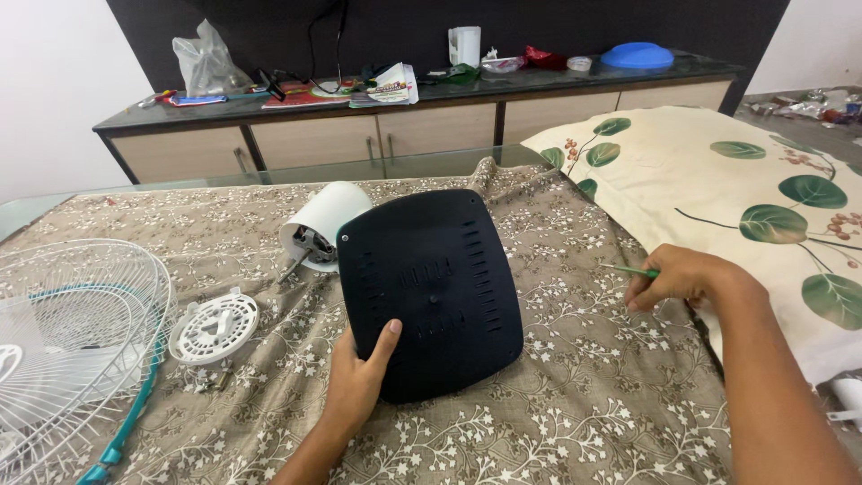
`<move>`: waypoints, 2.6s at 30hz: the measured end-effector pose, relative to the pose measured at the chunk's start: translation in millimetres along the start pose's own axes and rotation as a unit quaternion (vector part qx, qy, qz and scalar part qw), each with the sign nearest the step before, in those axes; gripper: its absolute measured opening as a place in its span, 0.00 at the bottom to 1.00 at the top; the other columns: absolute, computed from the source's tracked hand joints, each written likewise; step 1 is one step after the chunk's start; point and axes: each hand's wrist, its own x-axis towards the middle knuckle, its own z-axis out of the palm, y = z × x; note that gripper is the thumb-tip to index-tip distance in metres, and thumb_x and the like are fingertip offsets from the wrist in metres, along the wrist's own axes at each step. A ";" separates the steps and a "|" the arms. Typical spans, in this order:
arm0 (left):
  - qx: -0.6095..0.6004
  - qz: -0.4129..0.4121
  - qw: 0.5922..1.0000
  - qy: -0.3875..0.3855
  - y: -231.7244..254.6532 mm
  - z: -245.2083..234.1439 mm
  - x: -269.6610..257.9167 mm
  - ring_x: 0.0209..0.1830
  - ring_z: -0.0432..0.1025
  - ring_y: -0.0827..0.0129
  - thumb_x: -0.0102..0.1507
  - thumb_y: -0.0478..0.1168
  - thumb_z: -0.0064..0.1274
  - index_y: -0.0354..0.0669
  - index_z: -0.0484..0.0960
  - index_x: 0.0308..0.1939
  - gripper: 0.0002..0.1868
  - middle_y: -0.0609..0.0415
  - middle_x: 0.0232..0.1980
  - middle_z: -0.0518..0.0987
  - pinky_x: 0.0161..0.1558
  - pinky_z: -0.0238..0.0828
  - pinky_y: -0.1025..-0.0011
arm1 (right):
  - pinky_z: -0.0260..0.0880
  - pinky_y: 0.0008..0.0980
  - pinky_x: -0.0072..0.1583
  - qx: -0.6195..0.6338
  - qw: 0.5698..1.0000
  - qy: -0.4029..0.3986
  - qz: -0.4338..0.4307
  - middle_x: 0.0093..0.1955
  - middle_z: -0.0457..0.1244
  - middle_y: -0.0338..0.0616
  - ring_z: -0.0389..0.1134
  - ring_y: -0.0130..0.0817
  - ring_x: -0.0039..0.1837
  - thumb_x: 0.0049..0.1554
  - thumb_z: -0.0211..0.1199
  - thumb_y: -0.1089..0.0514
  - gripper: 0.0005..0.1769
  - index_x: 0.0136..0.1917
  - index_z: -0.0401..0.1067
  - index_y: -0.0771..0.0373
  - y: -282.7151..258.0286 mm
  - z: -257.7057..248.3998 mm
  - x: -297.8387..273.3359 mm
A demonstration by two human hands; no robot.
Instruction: The person disassembles an electric fan by removing screws from the motor housing and the rear casing using a screwdriver. The fan components are laid out on a table, and the person works methodically to separate the parts.
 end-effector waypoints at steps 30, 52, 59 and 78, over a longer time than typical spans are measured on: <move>-0.022 0.042 0.999 0.000 14.4 -0.6 -5.0 0.42 0.82 0.68 0.63 0.48 0.57 0.32 0.82 0.51 0.22 0.48 0.44 0.88 0.46 0.79 0.69 | 0.72 0.48 0.53 -0.014 0.952 0.280 -0.119 0.59 0.70 0.58 0.72 0.50 0.46 0.57 0.62 0.38 0.31 0.67 0.68 0.55 -174.3 -1.0 -129.5; 0.004 0.028 1.000 0.010 20.0 -8.5 -7.2 0.36 0.82 0.67 0.63 0.53 0.58 0.35 0.82 0.48 0.23 0.47 0.36 0.88 0.41 0.77 0.66 | 0.73 0.51 0.49 -0.057 0.907 0.332 -0.252 0.39 0.71 0.54 0.73 0.56 0.44 0.61 0.53 0.49 0.16 0.56 0.74 0.58 -348.6 134.6 -220.3; 0.007 0.034 0.999 0.014 21.6 -9.9 -8.0 0.36 0.83 0.67 0.63 0.53 0.57 0.35 0.82 0.47 0.23 0.48 0.36 0.87 0.41 0.78 0.66 | 0.74 0.50 0.48 -0.064 0.893 0.352 -0.275 0.42 0.72 0.53 0.74 0.54 0.44 0.58 0.57 0.51 0.16 0.55 0.75 0.60 -345.9 138.2 -220.4; -0.002 0.041 0.999 0.002 28.8 -11.9 -11.2 0.35 0.82 0.70 0.64 0.52 0.56 0.35 0.82 0.48 0.22 0.49 0.35 0.87 0.40 0.77 0.68 | 0.74 0.46 0.48 -0.024 0.876 0.365 -0.314 0.49 0.72 0.52 0.74 0.51 0.44 0.57 0.59 0.54 0.15 0.55 0.78 0.59 -344.1 134.5 -224.6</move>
